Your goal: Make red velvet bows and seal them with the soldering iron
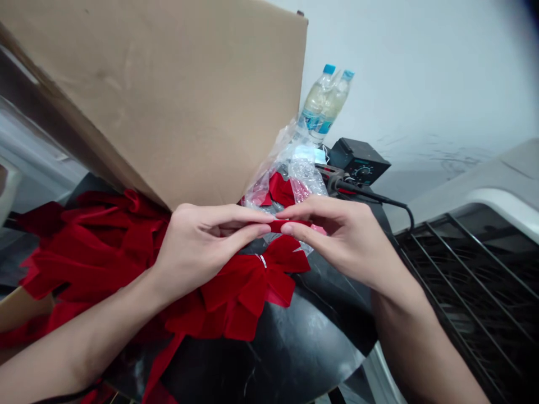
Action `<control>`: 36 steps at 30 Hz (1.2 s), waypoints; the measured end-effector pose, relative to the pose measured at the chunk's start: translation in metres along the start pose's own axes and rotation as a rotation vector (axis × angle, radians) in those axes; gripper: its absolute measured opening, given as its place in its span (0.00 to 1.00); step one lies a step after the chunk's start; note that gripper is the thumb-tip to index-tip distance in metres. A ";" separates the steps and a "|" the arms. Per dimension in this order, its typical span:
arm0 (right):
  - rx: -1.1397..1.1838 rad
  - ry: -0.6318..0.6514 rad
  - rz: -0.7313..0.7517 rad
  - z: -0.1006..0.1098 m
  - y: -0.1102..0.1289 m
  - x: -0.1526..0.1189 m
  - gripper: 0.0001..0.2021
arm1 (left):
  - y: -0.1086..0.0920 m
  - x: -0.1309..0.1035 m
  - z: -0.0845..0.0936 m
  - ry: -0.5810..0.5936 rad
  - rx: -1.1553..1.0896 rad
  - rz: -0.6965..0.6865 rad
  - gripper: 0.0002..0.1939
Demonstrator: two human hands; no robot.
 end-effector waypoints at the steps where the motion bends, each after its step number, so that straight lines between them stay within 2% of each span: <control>1: -0.082 0.026 0.007 0.001 0.005 0.000 0.04 | 0.003 0.001 -0.004 0.044 -0.013 0.009 0.09; 3: -0.196 0.027 0.024 0.006 0.013 -0.008 0.03 | 0.012 0.002 -0.017 0.180 -0.004 0.044 0.18; 6: -0.240 -0.118 -0.004 0.017 0.019 -0.037 0.03 | 0.027 -0.003 -0.045 0.469 0.276 0.037 0.28; 8: -0.186 -0.199 -0.087 0.014 0.012 -0.064 0.02 | 0.035 -0.006 -0.057 0.592 0.478 0.001 0.24; 9: -0.141 -0.217 -0.138 0.007 0.005 -0.078 0.02 | 0.037 -0.007 -0.059 0.618 0.505 -0.007 0.21; 12: 0.003 -0.288 -0.252 -0.016 -0.017 -0.113 0.03 | 0.031 -0.004 -0.061 0.599 0.314 0.008 0.13; 14: 0.059 -0.372 -0.257 -0.024 -0.027 -0.125 0.03 | 0.024 -0.003 -0.059 0.567 0.099 0.041 0.14; 16: 0.094 -0.397 -0.232 -0.031 -0.034 -0.126 0.03 | 0.022 -0.007 -0.060 0.588 -0.094 0.113 0.17; 19: 0.155 -0.326 -0.179 -0.036 -0.040 -0.115 0.05 | 0.023 -0.016 -0.066 0.670 -0.256 0.233 0.19; 24: 0.121 -0.237 -0.218 -0.015 -0.036 -0.106 0.06 | 0.027 -0.022 -0.065 0.728 -0.335 0.328 0.18; 28: 0.003 -0.227 -0.199 0.010 -0.018 -0.101 0.05 | 0.023 -0.028 -0.072 0.796 -0.454 0.384 0.14; 32: -0.123 -0.202 -0.075 0.024 -0.001 -0.083 0.02 | 0.025 -0.024 -0.073 0.679 -0.610 0.467 0.14; 36: -0.203 -0.148 0.051 0.024 0.002 -0.068 0.01 | 0.035 -0.019 -0.071 0.551 -0.692 0.549 0.06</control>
Point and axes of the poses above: each hand's wrist, its own x-axis towards the middle knuckle, its own z-axis out of the back of the hand, y = z × x, the point moved 10 cm from there along x, towards the middle knuckle, and after that the axes turned 15 degrees about x, right-handed, at the moved point
